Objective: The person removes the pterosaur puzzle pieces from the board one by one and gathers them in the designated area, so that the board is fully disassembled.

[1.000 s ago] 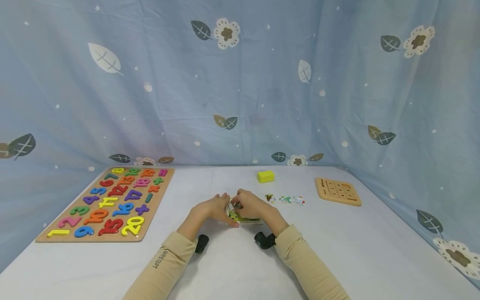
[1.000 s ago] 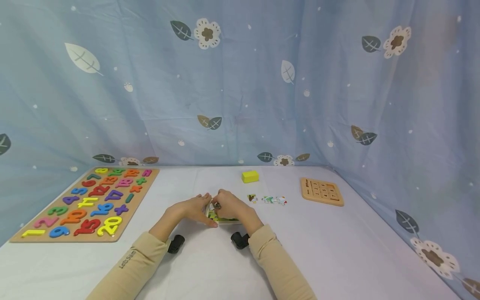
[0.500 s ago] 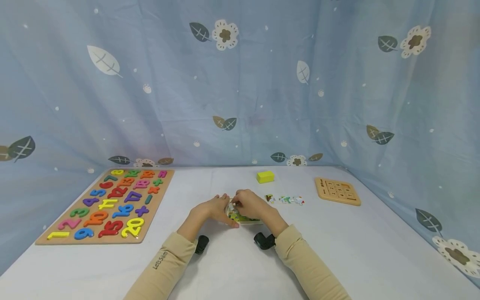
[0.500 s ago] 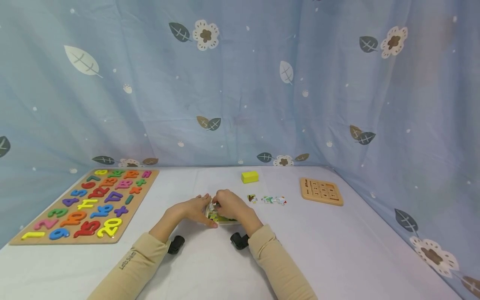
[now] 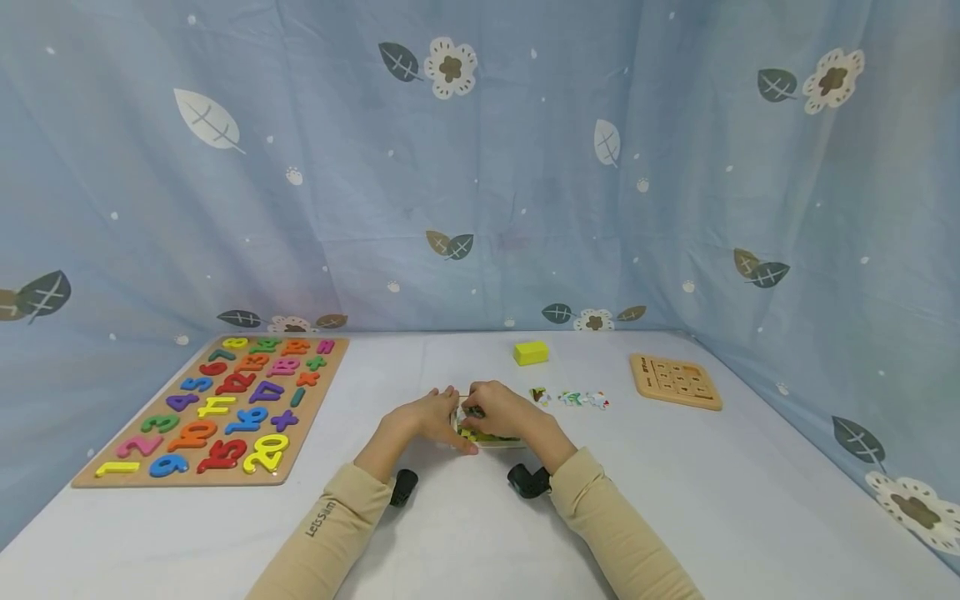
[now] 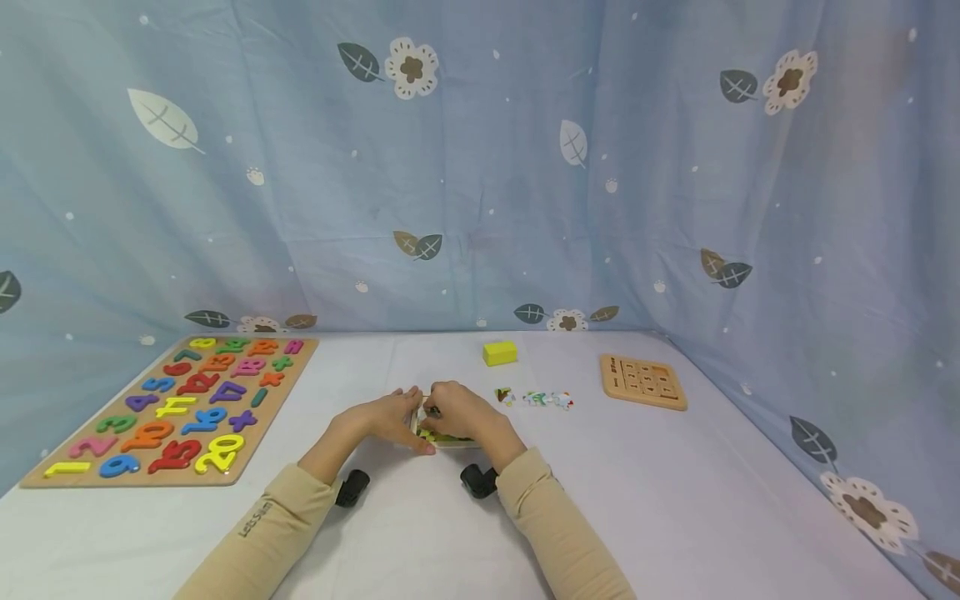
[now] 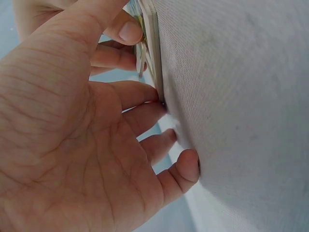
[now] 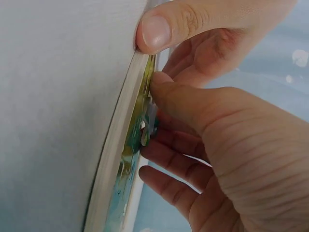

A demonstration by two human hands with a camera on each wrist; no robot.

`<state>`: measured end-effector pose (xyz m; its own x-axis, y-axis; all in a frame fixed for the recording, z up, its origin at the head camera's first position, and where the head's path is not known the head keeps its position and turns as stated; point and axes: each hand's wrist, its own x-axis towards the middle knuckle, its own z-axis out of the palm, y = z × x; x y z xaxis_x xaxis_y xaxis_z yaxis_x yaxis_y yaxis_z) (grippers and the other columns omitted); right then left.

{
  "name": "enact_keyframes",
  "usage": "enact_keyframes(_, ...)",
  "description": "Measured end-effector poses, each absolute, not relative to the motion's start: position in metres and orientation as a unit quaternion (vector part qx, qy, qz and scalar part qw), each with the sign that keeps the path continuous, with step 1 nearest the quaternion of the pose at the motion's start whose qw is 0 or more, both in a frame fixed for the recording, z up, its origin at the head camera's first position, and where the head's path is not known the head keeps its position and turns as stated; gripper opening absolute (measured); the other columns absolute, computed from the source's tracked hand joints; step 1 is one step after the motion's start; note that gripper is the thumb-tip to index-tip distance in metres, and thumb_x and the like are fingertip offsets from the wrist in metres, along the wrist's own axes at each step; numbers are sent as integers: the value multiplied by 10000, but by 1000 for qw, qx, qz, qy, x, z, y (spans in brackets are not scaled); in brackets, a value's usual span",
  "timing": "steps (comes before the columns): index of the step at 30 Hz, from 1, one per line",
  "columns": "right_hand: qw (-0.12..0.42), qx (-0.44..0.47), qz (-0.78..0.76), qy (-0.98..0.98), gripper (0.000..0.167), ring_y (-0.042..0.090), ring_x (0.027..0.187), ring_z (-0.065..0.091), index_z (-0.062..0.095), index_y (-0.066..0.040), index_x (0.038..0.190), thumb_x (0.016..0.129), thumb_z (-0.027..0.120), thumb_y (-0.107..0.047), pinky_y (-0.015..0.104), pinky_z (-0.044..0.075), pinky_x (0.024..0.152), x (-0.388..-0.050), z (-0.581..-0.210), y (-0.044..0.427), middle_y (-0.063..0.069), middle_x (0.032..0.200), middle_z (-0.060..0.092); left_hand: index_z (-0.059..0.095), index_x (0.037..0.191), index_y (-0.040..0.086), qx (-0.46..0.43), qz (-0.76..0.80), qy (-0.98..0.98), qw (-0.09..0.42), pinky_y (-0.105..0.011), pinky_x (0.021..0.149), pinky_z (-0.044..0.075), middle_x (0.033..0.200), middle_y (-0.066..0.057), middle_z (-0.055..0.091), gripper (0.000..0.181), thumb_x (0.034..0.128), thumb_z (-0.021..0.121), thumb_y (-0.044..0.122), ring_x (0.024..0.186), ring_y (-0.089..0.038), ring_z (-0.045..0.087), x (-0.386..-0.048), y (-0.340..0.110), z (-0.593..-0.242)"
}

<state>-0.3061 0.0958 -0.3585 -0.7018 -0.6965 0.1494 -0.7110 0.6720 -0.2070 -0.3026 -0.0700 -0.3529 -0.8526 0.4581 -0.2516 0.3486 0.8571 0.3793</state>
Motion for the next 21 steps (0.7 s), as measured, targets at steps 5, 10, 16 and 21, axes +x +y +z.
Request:
enact_keyframes(5,31,399,120,-908,122,71,623,362,741,-55,891,908,670,-152,175,322,563,-305,-357,95,7,743,506,191,1519,-19,216,161,948,168,-560,1166,207,1602,-182,154,1080,775,743,536,1476,-407,124,-303,-71,-353)
enact_keyframes(10,28,411,113,-904,128,73,644,369,733,-55,873,912,665,-156,170,338,573,-306,-358,95,14,756,501,186,1518,-26,218,160,948,168,-558,1166,210,1600,-190,153,1080,778,743,529,1472,-417,129,-302,-71,-354)
enact_keyframes(16,25,417,106,-902,136,85,707,448,738,-51,939,927,642,-146,169,409,623,-306,-359,94,31,841,562,192,1521,-12,217,163,948,167,-580,1156,214,1603,-182,149,1075,774,748,525,1471,-418,131,-302,-71,-353)
enact_keyframes(21,19,413,120,-903,143,88,721,491,740,-29,944,913,661,-145,165,432,638,-303,-358,92,51,872,592,195,1518,-19,219,166,947,166,-581,1156,213,1602,-189,145,1071,775,752,514,1468,-427,131,-301,-70,-352)
